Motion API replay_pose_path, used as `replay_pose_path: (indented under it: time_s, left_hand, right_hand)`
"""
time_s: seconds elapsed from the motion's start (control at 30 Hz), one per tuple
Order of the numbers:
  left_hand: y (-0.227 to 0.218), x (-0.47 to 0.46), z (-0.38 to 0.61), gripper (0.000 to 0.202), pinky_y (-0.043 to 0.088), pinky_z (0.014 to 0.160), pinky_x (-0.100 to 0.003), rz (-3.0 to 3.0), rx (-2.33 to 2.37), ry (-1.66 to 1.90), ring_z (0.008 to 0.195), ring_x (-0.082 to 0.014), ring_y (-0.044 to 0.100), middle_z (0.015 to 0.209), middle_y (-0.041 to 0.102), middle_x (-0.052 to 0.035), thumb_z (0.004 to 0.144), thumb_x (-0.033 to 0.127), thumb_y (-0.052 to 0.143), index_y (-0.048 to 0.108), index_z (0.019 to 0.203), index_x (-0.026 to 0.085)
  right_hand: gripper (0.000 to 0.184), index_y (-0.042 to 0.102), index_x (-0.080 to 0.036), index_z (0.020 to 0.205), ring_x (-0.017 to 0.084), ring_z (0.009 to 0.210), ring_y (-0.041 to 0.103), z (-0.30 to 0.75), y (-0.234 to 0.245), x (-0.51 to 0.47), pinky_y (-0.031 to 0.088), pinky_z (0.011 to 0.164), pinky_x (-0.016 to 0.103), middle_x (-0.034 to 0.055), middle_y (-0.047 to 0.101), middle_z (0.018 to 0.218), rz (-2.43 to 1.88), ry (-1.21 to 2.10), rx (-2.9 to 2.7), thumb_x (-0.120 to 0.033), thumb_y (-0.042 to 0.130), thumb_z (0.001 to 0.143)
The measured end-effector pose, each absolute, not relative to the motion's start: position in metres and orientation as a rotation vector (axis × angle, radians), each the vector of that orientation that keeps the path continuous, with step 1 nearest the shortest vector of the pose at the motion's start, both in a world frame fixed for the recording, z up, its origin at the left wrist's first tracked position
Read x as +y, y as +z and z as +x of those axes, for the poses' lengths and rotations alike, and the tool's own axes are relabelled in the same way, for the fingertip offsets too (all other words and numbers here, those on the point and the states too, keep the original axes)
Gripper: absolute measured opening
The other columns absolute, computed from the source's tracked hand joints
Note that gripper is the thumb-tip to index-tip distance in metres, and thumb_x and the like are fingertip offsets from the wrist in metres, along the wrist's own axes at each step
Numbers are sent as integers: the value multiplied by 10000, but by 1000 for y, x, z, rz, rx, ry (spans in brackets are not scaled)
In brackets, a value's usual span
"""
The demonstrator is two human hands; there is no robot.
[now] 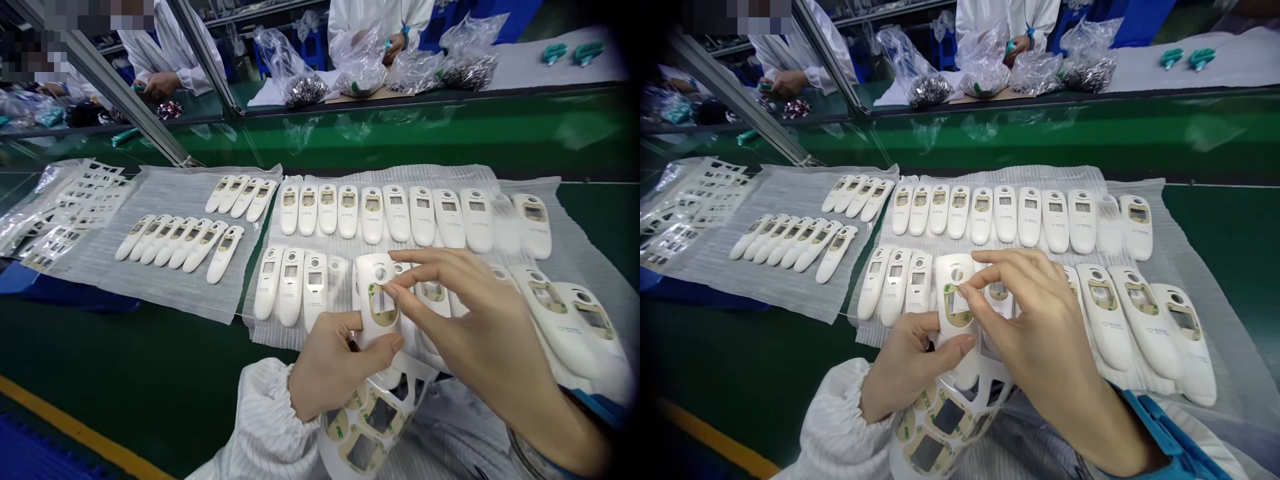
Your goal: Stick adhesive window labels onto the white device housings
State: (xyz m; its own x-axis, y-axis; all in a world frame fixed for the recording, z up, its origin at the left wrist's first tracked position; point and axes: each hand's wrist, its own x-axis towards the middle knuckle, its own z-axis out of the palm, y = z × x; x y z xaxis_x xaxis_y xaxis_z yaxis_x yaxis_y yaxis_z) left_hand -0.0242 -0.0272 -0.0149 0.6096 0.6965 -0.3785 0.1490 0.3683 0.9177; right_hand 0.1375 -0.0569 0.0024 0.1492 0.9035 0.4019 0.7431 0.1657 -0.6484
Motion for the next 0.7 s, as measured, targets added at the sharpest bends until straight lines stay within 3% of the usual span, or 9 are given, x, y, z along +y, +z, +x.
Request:
replay_pose_path:
  time_s: [0.17,0.3,0.47,0.6,0.7]
  left_hand:
    - [-13,-29,-23,228,344,510,-236,1205,868,450,530,-108,453,573,516,2,822,337,602,626,732,128]
    - [-13,-29,-21,218,300,504,-234,1260,856,470,524,-91,376,552,428,25,828,313,582,601,711,131]
    - [-14,-30,-20,224,241,478,-233,1363,894,474,497,-77,304,520,346,47,832,292,577,560,665,143]
    - [-16,-30,-23,268,270,486,-233,1275,815,465,506,-83,355,530,397,31,817,311,600,540,621,138]
    - [-22,-31,-26,276,318,516,-243,1191,749,477,550,-104,423,580,472,1,808,335,614,556,633,129]
  right_hand:
    - [70,595,-262,814,215,971,618,130,-2,-59,468,822,374,-22,674,882,-1662,385,-1427,-305,650,814]
    - [154,588,-254,850,200,862,650,126,-5,-59,529,704,314,-7,671,848,-1640,595,-1226,-345,688,777]
    - [573,484,-273,1220,238,824,672,129,3,-57,550,537,283,23,696,825,-1598,870,-1041,-382,740,719]
    - [388,586,-238,1116,208,769,683,141,4,-54,585,642,310,54,705,940,-1348,1414,-983,-385,696,773]
    - [287,628,-220,1057,209,822,680,151,1,-50,573,747,324,59,712,918,-1311,1575,-981,-372,658,815]
